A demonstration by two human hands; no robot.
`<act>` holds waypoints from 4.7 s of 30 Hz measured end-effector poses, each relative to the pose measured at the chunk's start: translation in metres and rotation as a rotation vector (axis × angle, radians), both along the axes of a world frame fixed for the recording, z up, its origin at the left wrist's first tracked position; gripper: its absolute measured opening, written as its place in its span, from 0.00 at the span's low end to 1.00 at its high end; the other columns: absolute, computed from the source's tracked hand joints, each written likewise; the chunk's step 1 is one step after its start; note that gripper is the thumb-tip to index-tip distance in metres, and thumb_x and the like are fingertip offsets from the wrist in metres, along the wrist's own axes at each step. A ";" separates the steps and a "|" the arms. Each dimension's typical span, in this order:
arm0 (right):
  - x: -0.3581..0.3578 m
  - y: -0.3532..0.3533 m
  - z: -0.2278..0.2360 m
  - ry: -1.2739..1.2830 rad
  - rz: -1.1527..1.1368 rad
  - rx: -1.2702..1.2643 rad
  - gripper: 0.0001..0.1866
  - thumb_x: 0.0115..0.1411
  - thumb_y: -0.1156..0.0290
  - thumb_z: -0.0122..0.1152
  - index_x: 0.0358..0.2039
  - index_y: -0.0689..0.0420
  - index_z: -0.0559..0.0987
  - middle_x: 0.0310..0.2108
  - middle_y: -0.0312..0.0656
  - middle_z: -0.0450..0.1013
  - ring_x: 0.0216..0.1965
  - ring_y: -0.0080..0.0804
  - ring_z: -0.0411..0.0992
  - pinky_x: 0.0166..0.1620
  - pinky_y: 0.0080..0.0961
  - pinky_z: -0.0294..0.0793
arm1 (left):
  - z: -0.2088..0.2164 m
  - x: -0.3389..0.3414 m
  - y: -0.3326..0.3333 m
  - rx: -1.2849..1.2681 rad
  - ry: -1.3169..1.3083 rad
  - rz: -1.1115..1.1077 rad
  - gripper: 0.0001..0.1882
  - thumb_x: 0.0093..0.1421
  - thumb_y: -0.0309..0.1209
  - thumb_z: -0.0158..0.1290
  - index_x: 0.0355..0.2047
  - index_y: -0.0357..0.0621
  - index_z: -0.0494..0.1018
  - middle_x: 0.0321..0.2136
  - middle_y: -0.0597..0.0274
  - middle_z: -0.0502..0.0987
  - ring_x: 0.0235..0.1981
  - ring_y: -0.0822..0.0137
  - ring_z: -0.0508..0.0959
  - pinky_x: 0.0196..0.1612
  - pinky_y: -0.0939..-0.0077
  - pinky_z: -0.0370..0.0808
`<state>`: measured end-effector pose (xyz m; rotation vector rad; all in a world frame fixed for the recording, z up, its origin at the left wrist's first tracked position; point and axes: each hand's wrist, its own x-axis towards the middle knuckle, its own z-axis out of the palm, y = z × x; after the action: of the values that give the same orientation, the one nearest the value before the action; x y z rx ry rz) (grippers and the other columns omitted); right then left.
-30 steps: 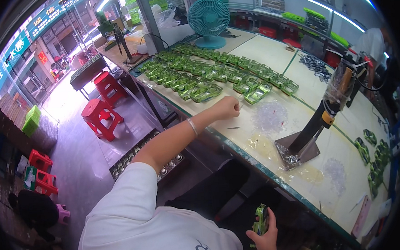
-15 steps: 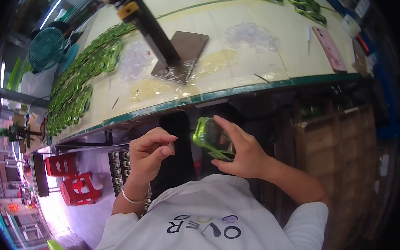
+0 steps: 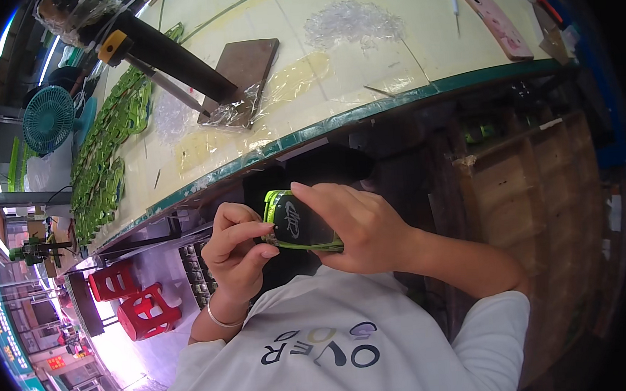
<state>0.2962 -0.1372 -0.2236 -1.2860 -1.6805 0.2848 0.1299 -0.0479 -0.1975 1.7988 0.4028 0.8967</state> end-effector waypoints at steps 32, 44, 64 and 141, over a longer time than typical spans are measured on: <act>0.002 -0.001 -0.001 -0.096 -0.110 -0.199 0.37 0.35 0.73 0.59 0.50 0.61 0.59 0.33 0.46 0.64 0.30 0.41 0.67 0.30 0.31 0.68 | -0.024 -0.001 -0.003 0.354 0.319 0.099 0.19 0.50 0.25 0.51 0.43 0.31 0.65 0.26 0.58 0.72 0.25 0.65 0.71 0.32 0.78 0.67; 0.030 0.023 0.014 -0.117 -0.345 -0.167 0.16 0.46 0.60 0.58 0.30 0.59 0.73 0.24 0.43 0.70 0.26 0.39 0.69 0.32 0.32 0.66 | -0.056 0.003 -0.007 -1.166 -0.064 0.061 0.16 0.58 0.32 0.31 0.36 0.34 0.64 0.31 0.53 0.72 0.30 0.64 0.75 0.33 0.72 0.74; 0.112 0.086 -0.002 -0.661 -0.650 -0.300 0.06 0.45 0.71 0.50 0.18 0.59 0.72 0.19 0.45 0.70 0.24 0.38 0.70 0.28 0.34 0.70 | -0.068 -0.026 -0.021 -1.164 0.083 -0.045 0.14 0.58 0.33 0.32 0.32 0.36 0.65 0.25 0.48 0.74 0.24 0.64 0.76 0.31 0.74 0.74; -0.042 0.046 0.012 1.513 0.309 -0.530 0.37 0.53 0.62 0.49 0.58 0.49 0.41 0.44 0.55 0.61 0.34 0.39 0.68 0.37 0.25 0.69 | -0.028 -0.001 0.041 -1.103 -0.216 -0.368 0.54 0.31 0.50 0.64 0.53 0.42 0.47 0.43 0.65 0.60 0.41 0.75 0.64 0.38 0.86 0.64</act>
<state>0.2546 -0.0915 -0.2118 -0.6834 -0.4344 1.5095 0.1285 -0.0070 -0.2252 0.7112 0.3119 0.4331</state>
